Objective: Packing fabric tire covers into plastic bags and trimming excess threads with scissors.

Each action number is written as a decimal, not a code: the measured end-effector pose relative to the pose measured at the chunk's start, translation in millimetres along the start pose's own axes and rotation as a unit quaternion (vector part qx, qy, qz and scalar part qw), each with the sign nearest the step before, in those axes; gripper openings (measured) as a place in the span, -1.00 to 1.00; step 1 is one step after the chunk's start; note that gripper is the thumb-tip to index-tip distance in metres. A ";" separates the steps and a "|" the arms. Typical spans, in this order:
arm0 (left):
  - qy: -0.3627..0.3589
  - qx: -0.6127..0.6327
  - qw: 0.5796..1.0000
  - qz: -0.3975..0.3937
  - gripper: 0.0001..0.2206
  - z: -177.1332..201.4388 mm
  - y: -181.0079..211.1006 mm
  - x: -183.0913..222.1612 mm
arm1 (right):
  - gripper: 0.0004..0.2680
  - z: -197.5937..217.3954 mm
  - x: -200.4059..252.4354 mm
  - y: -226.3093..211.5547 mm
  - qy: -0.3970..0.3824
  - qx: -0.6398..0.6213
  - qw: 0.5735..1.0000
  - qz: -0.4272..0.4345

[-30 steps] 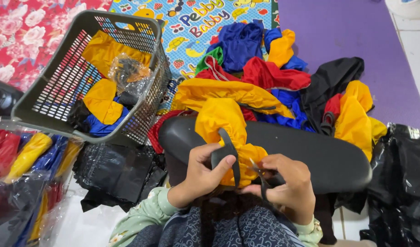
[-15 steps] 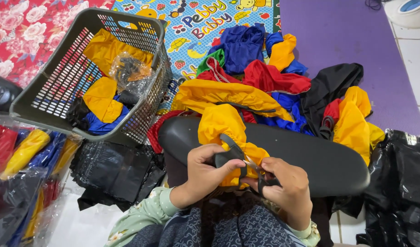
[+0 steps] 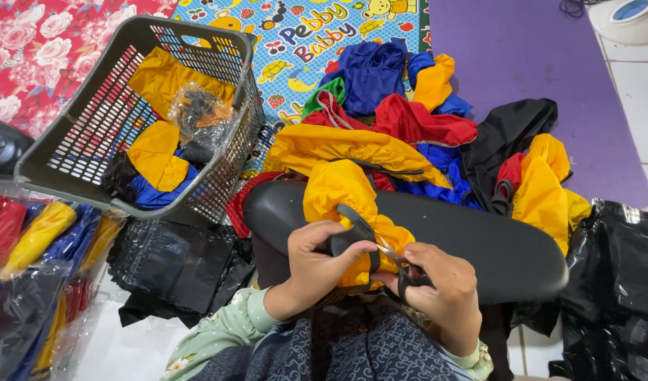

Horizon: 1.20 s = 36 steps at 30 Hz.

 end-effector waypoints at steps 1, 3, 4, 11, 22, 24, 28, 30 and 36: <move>0.000 0.000 1.000 0.001 -0.76 -0.2 1.3 0.5 | -0.55 -0.9 1.6 1.4 0.000 0.000 1.000 -0.001; -0.011 0.003 1.000 0.009 -0.82 -0.9 3.3 0.4 | -0.56 -3.1 4.0 4.0 0.010 -0.005 1.000 0.009; -0.012 0.003 1.000 0.009 -0.82 -1.2 3.0 0.7 | -0.56 -4.3 3.7 3.0 0.010 -0.005 1.000 0.009; 0.004 -0.001 1.000 -0.004 -0.77 -3.9 1.2 1.4 | -0.56 -9.0 2.0 -1.5 0.038 0.000 0.999 0.003; 0.022 0.006 1.000 0.014 -0.76 -4.8 -3.3 4.7 | -0.56 -10.3 2.0 -3.9 0.034 0.024 0.999 -0.002; 0.005 0.013 1.000 0.015 -0.80 -4.8 -1.6 4.2 | -0.58 -9.3 -2.5 -6.8 0.029 0.007 1.000 -0.008; 0.008 0.011 1.000 0.016 -0.79 -5.9 -3.5 5.5 | -0.57 -10.2 -1.4 -5.1 0.025 0.009 1.000 -0.013; 0.008 0.007 1.000 0.009 -0.78 -5.8 -2.6 5.0 | -0.57 -9.9 -2.3 -6.5 0.031 0.014 0.999 -0.006; 0.000 0.012 1.000 0.023 -0.81 -7.9 0.8 3.6 | -0.66 -7.6 -8.7 -14.7 0.028 0.032 0.999 -0.008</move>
Point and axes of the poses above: each hand's wrist, its own x-axis away from the middle knuckle, its own z-axis out of the back of the hand, y = z × x, the point moved 2 cm from there along -x, towards the middle knuckle, and after that the axes turned 8 degrees about y, right-handed, at the moved point
